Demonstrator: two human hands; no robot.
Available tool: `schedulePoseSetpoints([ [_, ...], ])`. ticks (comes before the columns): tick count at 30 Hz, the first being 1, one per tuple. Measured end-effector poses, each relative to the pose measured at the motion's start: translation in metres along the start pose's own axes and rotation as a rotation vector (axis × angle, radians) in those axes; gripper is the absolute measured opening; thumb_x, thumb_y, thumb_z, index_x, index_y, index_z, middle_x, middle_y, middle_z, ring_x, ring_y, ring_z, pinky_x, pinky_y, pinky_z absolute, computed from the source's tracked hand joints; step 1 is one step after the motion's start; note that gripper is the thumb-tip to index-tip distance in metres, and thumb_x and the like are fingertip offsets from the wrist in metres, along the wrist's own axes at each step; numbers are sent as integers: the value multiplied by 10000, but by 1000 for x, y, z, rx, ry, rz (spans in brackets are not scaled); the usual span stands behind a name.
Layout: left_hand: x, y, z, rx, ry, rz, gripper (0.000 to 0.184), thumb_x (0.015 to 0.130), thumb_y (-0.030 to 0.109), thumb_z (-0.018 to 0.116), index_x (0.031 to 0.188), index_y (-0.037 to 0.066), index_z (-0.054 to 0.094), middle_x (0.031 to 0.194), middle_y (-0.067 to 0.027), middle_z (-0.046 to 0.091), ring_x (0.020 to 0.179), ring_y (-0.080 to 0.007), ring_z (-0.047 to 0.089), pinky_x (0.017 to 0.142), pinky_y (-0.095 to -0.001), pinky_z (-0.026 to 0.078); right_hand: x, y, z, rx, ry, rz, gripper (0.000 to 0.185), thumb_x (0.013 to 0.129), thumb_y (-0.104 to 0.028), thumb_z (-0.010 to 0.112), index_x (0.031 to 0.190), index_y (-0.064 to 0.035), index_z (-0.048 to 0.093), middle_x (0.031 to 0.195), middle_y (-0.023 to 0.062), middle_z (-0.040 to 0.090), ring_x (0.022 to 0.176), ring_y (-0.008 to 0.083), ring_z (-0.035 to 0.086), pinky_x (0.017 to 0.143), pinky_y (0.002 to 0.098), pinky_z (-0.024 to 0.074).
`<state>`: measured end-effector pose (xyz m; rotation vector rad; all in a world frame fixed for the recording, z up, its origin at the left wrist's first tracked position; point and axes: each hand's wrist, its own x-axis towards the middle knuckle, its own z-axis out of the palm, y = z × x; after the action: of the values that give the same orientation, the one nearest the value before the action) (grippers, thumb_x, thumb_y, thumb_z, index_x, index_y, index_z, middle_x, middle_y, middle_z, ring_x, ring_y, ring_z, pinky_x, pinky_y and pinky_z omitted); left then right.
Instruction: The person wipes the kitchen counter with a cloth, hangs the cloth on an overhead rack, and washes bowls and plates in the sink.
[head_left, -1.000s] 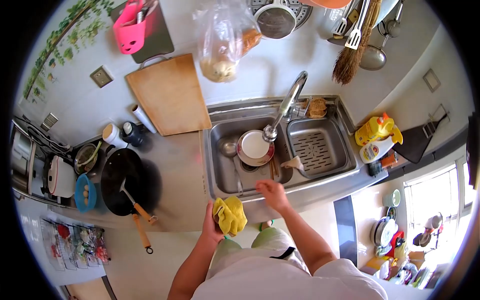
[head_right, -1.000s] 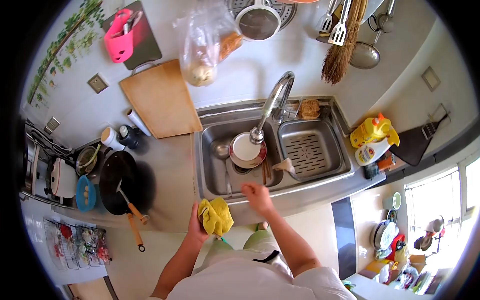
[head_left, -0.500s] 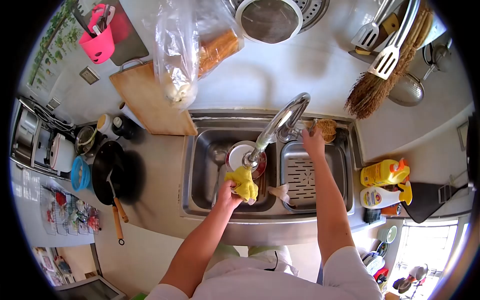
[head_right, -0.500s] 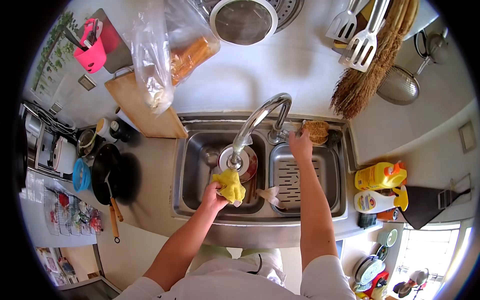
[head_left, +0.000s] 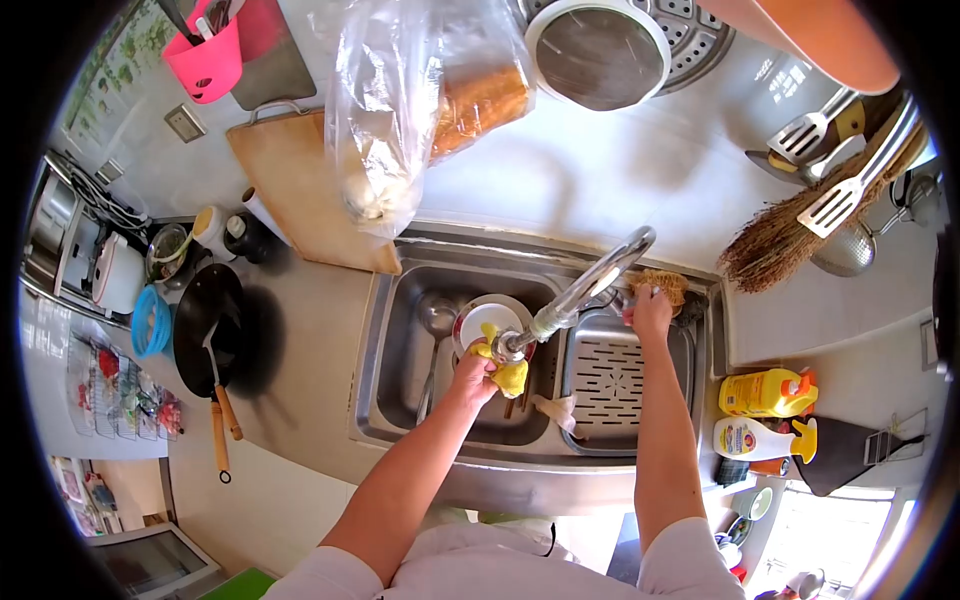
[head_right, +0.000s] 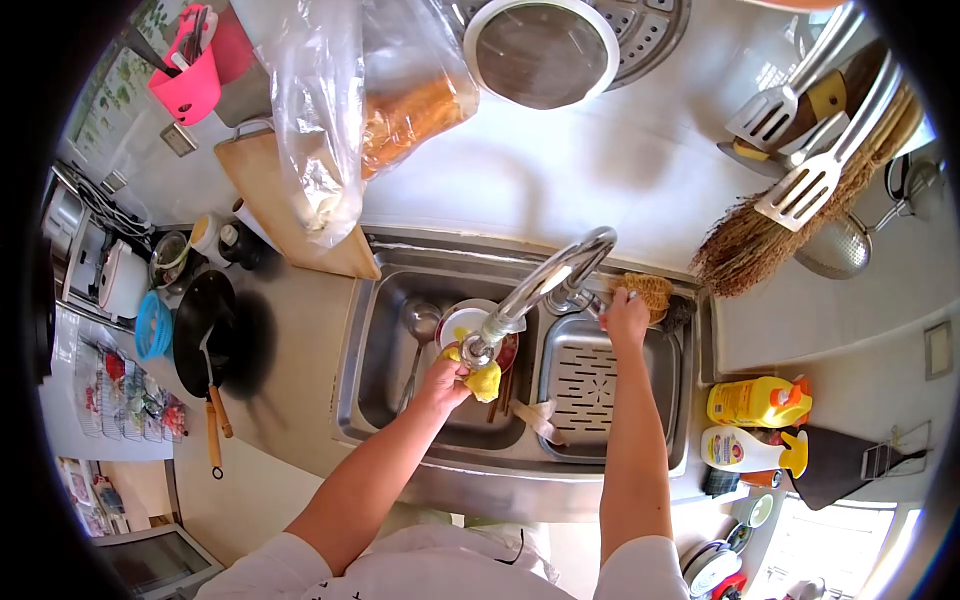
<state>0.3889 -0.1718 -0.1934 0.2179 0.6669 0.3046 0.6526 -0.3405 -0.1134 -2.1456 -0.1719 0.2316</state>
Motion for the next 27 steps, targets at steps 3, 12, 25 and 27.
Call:
schedulePoseSetpoints([
  [3,11,-2,-8,11,14,18,532,651,-138,436,1139,50,531,1039,-92,577,957,-241,599,859,-444,529,-9,-9,-2,38,5,87,431,935,-314,424,824,79,563,572,150,622,451,204,603,456,318,500],
  [12,23,-8,-5,46,-22,2,462,707,-68,465,1143,71,531,1021,-89,598,970,-225,587,830,-380,503,-128,15,78,243,-270,75,283,905,-252,540,1038,-10,601,888,123,685,727,179,653,646,309,504],
  [25,5,22,-28,122,148,-65,451,955,407,453,1246,64,491,1198,-100,576,1090,-220,569,943,-402,456,-166,-4,170,968,-402,546,350,913,-214,597,1226,-69,531,1131,70,609,1048,201,579,919,380,473],
  [27,-14,32,-9,66,122,-186,437,957,389,467,1255,69,487,1193,-100,577,1082,-221,572,922,-397,470,-162,14,173,1114,-446,582,368,886,-151,612,1222,-32,522,1136,86,601,1037,214,587,906,376,484],
])
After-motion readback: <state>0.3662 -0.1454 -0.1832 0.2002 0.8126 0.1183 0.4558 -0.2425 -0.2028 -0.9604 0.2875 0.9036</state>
